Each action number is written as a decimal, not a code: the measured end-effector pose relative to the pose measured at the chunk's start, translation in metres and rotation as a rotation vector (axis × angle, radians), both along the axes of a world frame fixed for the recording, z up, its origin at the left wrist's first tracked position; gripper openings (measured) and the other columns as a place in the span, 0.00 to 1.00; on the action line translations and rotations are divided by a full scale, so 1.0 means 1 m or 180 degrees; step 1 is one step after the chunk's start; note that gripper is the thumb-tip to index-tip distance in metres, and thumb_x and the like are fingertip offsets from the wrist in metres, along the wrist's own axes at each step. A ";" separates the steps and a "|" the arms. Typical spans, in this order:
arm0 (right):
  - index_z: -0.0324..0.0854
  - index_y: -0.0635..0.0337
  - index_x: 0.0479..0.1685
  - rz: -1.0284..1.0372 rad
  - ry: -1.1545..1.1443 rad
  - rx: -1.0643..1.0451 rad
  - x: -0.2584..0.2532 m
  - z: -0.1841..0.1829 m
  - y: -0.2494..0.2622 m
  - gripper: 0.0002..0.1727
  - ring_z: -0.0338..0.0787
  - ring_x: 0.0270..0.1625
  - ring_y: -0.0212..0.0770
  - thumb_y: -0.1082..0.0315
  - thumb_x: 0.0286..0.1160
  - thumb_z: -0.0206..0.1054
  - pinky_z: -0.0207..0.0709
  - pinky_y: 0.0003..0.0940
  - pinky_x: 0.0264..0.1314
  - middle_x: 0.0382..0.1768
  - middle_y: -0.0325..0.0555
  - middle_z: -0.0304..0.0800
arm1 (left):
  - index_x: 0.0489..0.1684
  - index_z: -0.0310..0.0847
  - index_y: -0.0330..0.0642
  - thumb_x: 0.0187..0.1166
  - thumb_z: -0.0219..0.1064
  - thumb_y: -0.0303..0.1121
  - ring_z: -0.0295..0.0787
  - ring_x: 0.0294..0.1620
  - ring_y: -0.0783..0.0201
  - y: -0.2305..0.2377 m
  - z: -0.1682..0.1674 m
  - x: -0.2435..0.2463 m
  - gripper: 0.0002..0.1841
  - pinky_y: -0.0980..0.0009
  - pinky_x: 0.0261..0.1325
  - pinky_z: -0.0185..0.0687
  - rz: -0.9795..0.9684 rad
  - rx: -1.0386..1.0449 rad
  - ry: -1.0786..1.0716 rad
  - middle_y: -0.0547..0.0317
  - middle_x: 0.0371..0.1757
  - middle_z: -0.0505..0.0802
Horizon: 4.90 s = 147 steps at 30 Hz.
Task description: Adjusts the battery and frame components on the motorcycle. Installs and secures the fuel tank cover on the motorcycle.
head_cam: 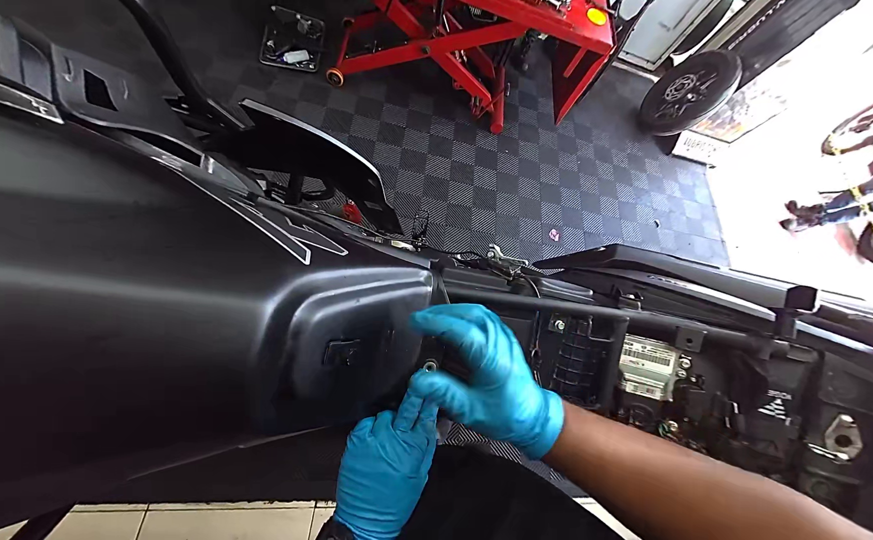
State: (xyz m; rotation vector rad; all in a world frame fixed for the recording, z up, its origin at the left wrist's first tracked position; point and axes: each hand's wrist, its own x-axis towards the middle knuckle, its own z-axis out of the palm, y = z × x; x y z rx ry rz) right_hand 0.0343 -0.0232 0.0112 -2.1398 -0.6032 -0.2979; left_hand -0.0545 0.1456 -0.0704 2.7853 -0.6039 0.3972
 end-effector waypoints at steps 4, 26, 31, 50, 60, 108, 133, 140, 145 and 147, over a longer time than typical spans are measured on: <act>0.86 0.49 0.68 0.0325 -0.0873 0.0150 0.036 -0.013 0.067 0.43 0.80 0.78 0.53 0.23 0.68 0.62 0.72 0.56 0.80 0.71 0.50 0.87 | 0.35 0.95 0.52 0.82 0.58 0.45 0.94 0.38 0.53 -0.001 -0.002 -0.002 0.17 0.56 0.38 0.86 0.0067 -0.0075 0.0068 0.59 0.39 0.97; 0.92 0.42 0.60 -0.0451 -0.0125 -0.1079 0.057 -0.013 -0.018 0.15 0.85 0.70 0.38 0.56 0.83 0.65 0.74 0.49 0.75 0.62 0.33 0.93 | 0.75 0.85 0.57 0.83 0.58 0.44 0.87 0.28 0.63 0.004 -0.004 0.006 0.23 0.65 0.29 0.77 -0.0089 0.0019 0.0097 0.67 0.76 0.88; 0.92 0.40 0.64 0.0091 0.0465 -0.1068 0.057 -0.024 -0.051 0.17 0.82 0.78 0.34 0.62 0.83 0.63 0.74 0.47 0.81 0.73 0.34 0.88 | 0.73 0.87 0.56 0.83 0.58 0.43 0.87 0.28 0.62 0.004 -0.004 0.006 0.22 0.65 0.28 0.77 -0.0064 -0.0084 0.0113 0.67 0.74 0.90; 0.96 0.40 0.56 0.0480 0.0338 -0.0954 0.056 -0.029 -0.065 0.14 0.81 0.80 0.37 0.64 0.81 0.67 0.74 0.44 0.83 0.73 0.36 0.89 | 0.71 0.89 0.56 0.85 0.56 0.45 0.87 0.28 0.63 0.004 0.001 0.004 0.22 0.64 0.30 0.78 -0.0030 -0.0130 0.0264 0.67 0.74 0.90; 0.82 0.37 0.78 -0.0120 0.0613 -0.1056 0.057 -0.025 -0.051 0.31 0.89 0.66 0.31 0.44 0.73 0.75 0.82 0.47 0.69 0.65 0.30 0.93 | 0.72 0.88 0.57 0.87 0.52 0.49 0.85 0.27 0.64 -0.006 0.016 0.005 0.24 0.64 0.29 0.76 0.0029 -0.0139 0.0294 0.69 0.79 0.86; 0.68 0.37 0.88 0.0048 0.0714 -0.1965 0.064 -0.021 -0.032 0.38 0.81 0.79 0.52 0.31 0.81 0.54 0.71 0.67 0.79 0.77 0.48 0.82 | 0.69 0.86 0.41 0.88 0.59 0.54 0.86 0.71 0.41 0.209 -0.241 -0.376 0.27 0.37 0.75 0.75 0.3235 -0.2352 0.4222 0.39 0.67 0.90; 0.51 0.34 0.97 0.0296 0.0297 -0.2674 0.063 -0.027 -0.045 0.56 0.85 0.70 0.66 0.19 0.66 0.60 0.77 0.77 0.60 0.79 0.56 0.78 | 0.73 0.83 0.44 0.87 0.62 0.53 0.91 0.58 0.49 -0.005 -0.138 -0.280 0.26 0.47 0.65 0.84 0.3031 -0.3974 0.3424 0.45 0.65 0.91; 0.48 0.36 0.98 0.0376 0.0231 -0.2752 0.064 -0.030 -0.042 0.56 0.80 0.77 0.66 0.25 0.68 0.63 0.72 0.79 0.69 0.83 0.59 0.73 | 0.76 0.79 0.40 0.93 0.55 0.45 0.93 0.54 0.54 0.073 -0.093 -0.124 0.23 0.56 0.59 0.88 0.2646 -0.5799 0.1732 0.48 0.64 0.92; 0.46 0.38 0.98 0.0490 0.0222 -0.2674 0.070 -0.033 -0.047 0.60 0.72 0.85 0.60 0.18 0.63 0.54 0.67 0.75 0.77 0.87 0.57 0.67 | 0.80 0.76 0.43 0.92 0.55 0.50 0.92 0.61 0.53 0.117 -0.066 -0.018 0.26 0.53 0.64 0.87 0.2414 -0.6794 0.0849 0.47 0.70 0.90; 0.48 0.40 0.98 0.0540 0.0253 -0.2518 0.069 -0.035 -0.049 0.60 0.70 0.88 0.55 0.16 0.63 0.50 0.65 0.69 0.83 0.88 0.54 0.67 | 0.76 0.78 0.42 0.90 0.58 0.54 0.92 0.61 0.51 0.127 -0.064 0.011 0.28 0.50 0.65 0.87 0.2569 -0.6988 0.0843 0.45 0.66 0.91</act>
